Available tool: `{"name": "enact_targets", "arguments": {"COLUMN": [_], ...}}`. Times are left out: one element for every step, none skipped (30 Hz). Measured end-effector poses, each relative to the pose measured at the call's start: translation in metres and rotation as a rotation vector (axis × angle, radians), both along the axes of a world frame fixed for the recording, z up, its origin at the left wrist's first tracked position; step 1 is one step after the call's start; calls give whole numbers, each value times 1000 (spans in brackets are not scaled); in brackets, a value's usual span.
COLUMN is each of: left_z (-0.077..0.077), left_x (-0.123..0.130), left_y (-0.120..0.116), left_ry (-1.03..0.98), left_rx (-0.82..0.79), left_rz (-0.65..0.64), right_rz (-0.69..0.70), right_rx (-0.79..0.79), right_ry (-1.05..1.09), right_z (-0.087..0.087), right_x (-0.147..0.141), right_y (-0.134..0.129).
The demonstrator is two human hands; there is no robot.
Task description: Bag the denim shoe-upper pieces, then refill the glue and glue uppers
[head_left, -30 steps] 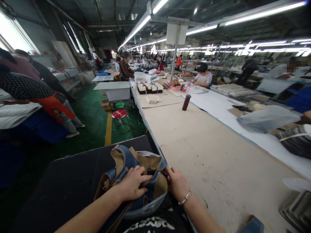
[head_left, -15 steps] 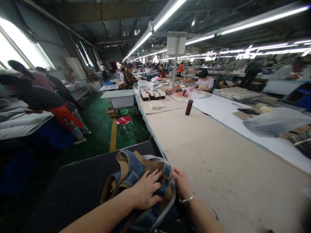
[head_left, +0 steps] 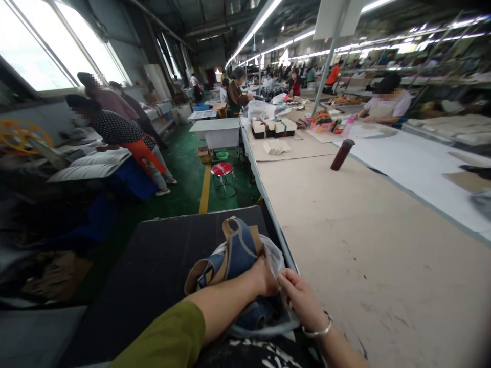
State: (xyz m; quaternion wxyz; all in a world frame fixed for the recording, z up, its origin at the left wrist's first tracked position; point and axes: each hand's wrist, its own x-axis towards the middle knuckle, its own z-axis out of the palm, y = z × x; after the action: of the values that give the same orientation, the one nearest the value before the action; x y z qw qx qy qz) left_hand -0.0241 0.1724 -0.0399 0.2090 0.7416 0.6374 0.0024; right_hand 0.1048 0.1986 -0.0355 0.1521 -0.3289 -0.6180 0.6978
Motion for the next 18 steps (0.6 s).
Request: {"name": "enact_targets", "arguments": {"left_z": [3,9,19,33,50,69,88,107,122,133,138,138,131,121,108,94,81,70], "left_x": [0,0,-3,-7,-15,-24,-37,-51,-66,-81,-95,-106,-115,-120,-122,-123,-122,-120], "left_y": [6,9,8,2,-9,-24,-43,-63,-84,-105,-125,-143,-158,-170,-179,-185,-188,-189], "left_ry": [-3,0,0,-9,-29,-56,-93,-122,-97,-21,88,176,215,203,149,70,-27,-128], "left_rx": [-11,-29,-42,-39,-15,40,127,248,382,497,545,538,489,423,365,324,301,301], "left_rz": [8,12,4,-9,-15,-24,6,113,294,490,624,716,777,812,834,861,898,947], "right_rz": [-24,-51,-79,-103,-116,-116,-110,-100,-81,-56,-25,22,81,144,187,199,178,141], "right_rx": [7,8,3,-10,-29,-48,-67,-62,-25,48,151,271,395,514,619,711,778,794], "right_ry": [-2,1,8,16,24,28,27,14,-16,-56,-100,-139,-170,-188,-190,-188,-190,-192], "right_z": [-3,-5,-7,-9,-11,-11,-12,-11,-9,-6,-3,2,8,14,21,27,33,37], "right_x": [2,5,9,13,17,21,25,28,31,33,34,35,34,31,27,20,10,-2], "right_y": [4,7,10,12,13,14,14,14,14,16,19,23,28,34,40,47,54,60]}}
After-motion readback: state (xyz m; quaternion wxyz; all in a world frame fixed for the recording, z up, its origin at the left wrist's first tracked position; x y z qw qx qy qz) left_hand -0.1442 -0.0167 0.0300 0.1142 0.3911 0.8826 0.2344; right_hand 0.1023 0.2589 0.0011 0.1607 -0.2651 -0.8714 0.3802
